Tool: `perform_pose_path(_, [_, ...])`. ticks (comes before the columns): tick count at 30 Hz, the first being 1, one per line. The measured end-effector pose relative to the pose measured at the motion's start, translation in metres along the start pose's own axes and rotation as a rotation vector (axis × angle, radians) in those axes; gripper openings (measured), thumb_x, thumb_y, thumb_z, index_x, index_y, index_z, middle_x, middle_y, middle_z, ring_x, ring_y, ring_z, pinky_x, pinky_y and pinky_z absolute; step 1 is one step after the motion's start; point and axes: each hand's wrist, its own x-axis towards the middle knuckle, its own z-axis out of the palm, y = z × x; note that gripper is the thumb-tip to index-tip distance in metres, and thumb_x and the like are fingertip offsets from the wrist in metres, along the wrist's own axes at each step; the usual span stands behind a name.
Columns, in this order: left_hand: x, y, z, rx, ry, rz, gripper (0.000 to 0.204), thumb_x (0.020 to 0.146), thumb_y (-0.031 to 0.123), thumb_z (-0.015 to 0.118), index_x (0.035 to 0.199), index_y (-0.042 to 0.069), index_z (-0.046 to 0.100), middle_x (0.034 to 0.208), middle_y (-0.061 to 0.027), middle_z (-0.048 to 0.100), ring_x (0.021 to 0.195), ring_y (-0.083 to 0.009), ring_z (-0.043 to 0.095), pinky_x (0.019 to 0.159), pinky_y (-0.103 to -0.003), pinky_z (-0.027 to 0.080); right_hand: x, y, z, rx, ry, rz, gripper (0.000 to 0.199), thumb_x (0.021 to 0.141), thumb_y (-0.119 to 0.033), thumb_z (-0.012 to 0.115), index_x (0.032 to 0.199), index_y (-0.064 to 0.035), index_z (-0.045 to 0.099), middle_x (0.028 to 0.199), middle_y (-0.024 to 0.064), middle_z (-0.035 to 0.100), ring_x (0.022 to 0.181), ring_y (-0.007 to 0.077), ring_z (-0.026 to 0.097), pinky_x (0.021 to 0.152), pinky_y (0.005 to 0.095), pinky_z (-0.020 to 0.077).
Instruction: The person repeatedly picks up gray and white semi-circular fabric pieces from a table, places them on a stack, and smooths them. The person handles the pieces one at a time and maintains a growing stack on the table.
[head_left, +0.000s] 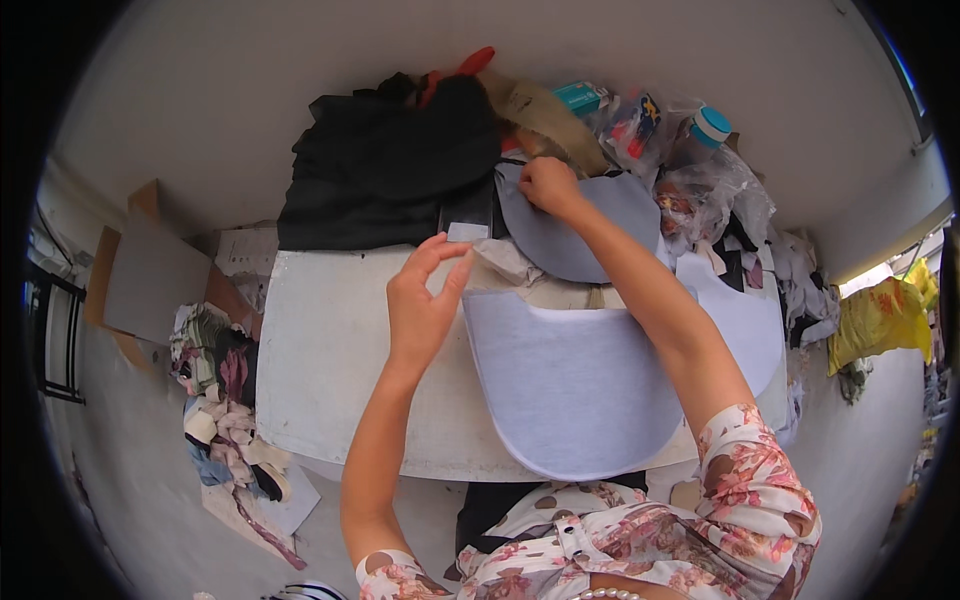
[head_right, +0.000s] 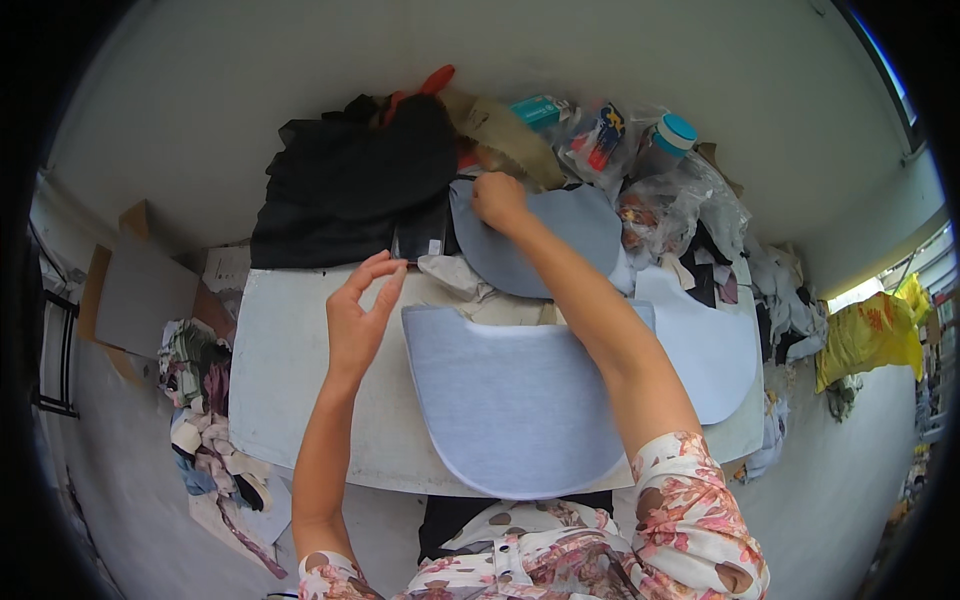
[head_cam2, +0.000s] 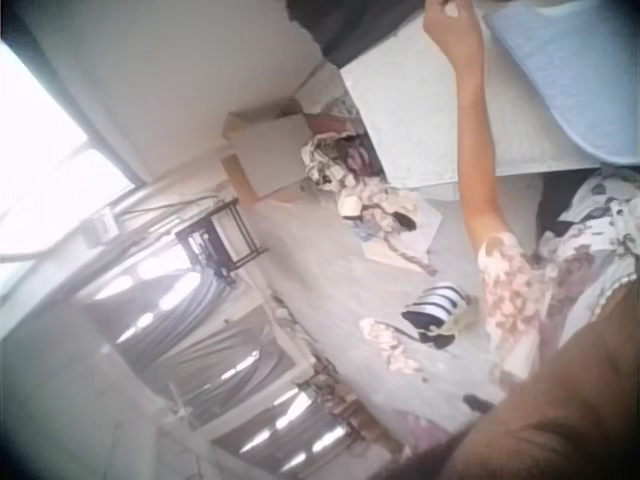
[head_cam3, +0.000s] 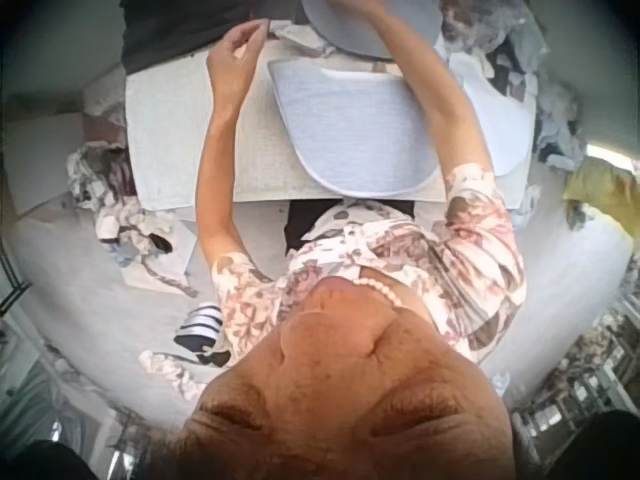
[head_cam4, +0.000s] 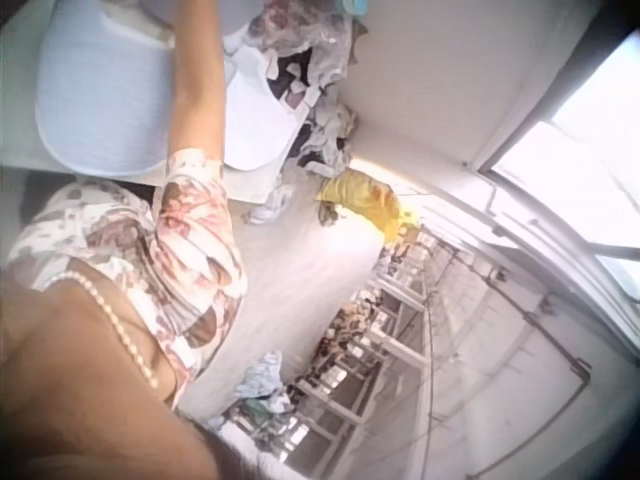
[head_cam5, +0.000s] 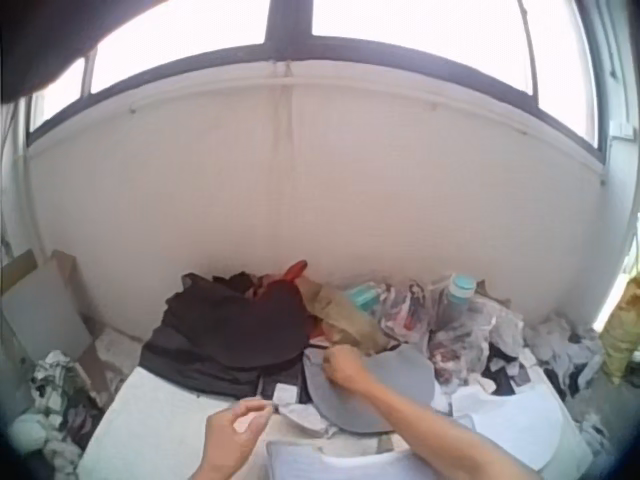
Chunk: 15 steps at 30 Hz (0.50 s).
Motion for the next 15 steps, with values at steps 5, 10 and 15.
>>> perform_pose_path(5, [0.051,-0.029,0.021,-0.235,-0.063,-0.335,0.029,0.091,0.025,0.060,0.102,0.000,0.067,0.089,-0.0060,0.069,0.085,-0.0104,0.061,0.076,-0.026,0.046,-0.011,-0.009,-0.042,0.169,0.003,-0.040,0.012,0.074,-0.017,0.062,0.079,-0.0106,0.072,0.082,0.0131,0.068,0.079,0.0334,0.065,0.072,0.0433,0.0506])
perform_pose_path(10, [0.094,0.002,0.069,-0.225,-0.185,-0.686,0.028,0.093,0.028,0.059,0.109,0.006,0.065,0.086,-0.0001,0.064,0.081,-0.0099,0.058,0.072,-0.022,0.043,-0.047,-0.028,-0.082,0.211,0.165,-0.227,0.012,0.077,-0.017,0.061,0.084,-0.0099,0.069,0.081,0.0103,0.067,0.078,0.0318,0.064,0.069,0.0414,0.0501])
perform_pose_path(15, [0.099,0.004,0.089,-0.614,-0.079,-0.432,0.022,0.092,0.022,0.061,0.104,0.005,0.067,0.078,0.0043,0.060,0.071,-0.0037,0.051,0.064,-0.019,0.039,-0.064,-0.042,-0.131,0.380,0.283,-0.359,0.030,0.075,-0.012,0.063,0.104,-0.0043,0.062,0.108,0.0103,0.063,0.093,0.0271,0.061,0.081,0.0341,0.0487])
